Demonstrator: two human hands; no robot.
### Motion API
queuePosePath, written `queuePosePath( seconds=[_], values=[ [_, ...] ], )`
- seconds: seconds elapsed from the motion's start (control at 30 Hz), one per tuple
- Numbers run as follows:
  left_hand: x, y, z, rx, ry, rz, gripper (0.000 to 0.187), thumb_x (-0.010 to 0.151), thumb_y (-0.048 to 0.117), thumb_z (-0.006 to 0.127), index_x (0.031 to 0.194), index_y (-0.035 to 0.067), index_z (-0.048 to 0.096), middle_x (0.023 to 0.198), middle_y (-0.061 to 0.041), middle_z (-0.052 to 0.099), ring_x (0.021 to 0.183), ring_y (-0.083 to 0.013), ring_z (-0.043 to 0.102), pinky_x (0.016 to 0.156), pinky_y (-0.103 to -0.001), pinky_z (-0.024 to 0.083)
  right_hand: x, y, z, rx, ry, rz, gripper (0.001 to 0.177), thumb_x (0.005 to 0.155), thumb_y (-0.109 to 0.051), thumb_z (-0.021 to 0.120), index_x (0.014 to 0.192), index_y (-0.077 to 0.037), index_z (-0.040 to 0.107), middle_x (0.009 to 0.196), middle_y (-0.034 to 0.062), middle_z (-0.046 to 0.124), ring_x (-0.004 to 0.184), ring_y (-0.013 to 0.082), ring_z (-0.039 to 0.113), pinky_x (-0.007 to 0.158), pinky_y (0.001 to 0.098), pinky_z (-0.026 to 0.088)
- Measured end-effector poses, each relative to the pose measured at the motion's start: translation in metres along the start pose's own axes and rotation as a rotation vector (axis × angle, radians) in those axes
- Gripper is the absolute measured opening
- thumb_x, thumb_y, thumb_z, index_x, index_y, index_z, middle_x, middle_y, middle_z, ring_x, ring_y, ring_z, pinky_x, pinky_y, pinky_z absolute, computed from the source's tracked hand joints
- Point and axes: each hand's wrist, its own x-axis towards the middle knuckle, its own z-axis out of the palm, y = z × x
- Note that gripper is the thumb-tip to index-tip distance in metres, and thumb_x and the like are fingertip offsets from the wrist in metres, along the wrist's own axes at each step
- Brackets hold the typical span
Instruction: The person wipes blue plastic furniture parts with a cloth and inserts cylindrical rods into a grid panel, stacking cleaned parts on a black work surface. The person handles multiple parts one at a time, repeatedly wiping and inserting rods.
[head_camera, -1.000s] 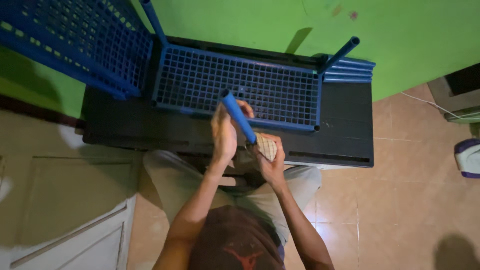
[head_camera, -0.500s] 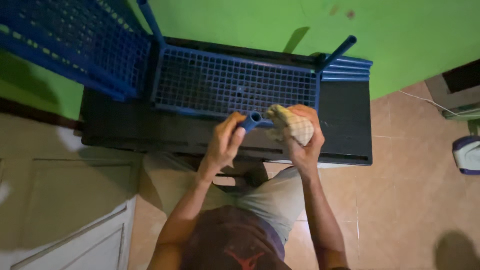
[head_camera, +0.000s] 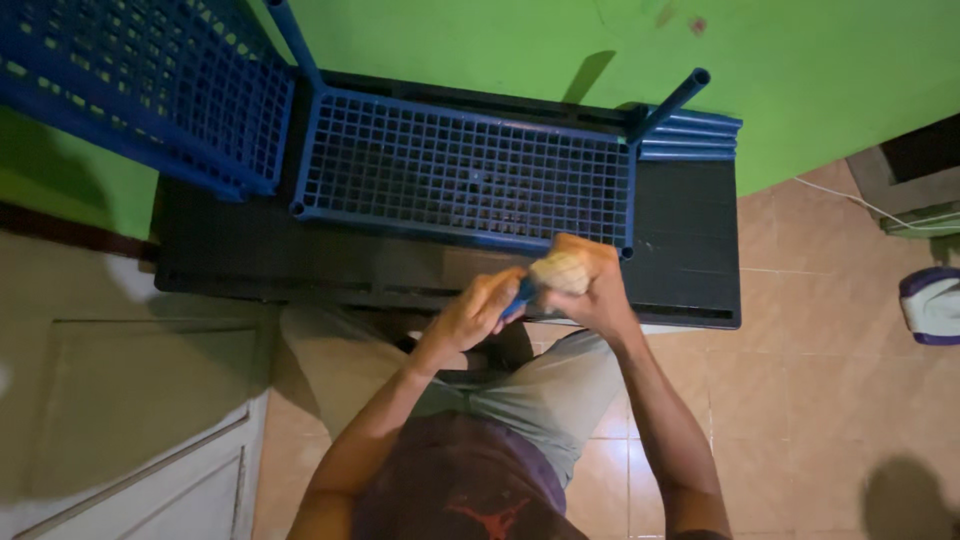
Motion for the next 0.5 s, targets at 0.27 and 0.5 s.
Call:
queuePosePath(
  seconds=[0.27,0.5],
  values=[
    [0.029,0.021,-0.007,-0.019,0.427,0.358,0.058,0.110,0.060,0.038,0.094,0.006,0.052,0.104,-0.008,0.056,0.103,-0.0175,0.053,0.093,-0.033,0.041,-0.011,0.017,0.047,0.185,0.356,0.234,0.020,0.098,-0.009,0.061,0.116,-0.001,0.065,0.099,0.0045,0.072,0.083,0.0119,0.070,0.074,0.0285,0.059],
    [0.052,0.024,-0.015,-0.365,0.744,0.367,0.055,0.112,0.060,0.039,0.099,0.008,0.051,0.091,-0.003,0.049,0.087,-0.0158,0.048,0.089,-0.034,0.043,-0.040,0.027,0.119,0.092,0.287,0.216,0.030,0.097,-0.006,0.067,0.125,0.002,0.062,0.099,0.0046,0.069,0.087,0.0125,0.064,0.081,0.0276,0.055]
  ],
)
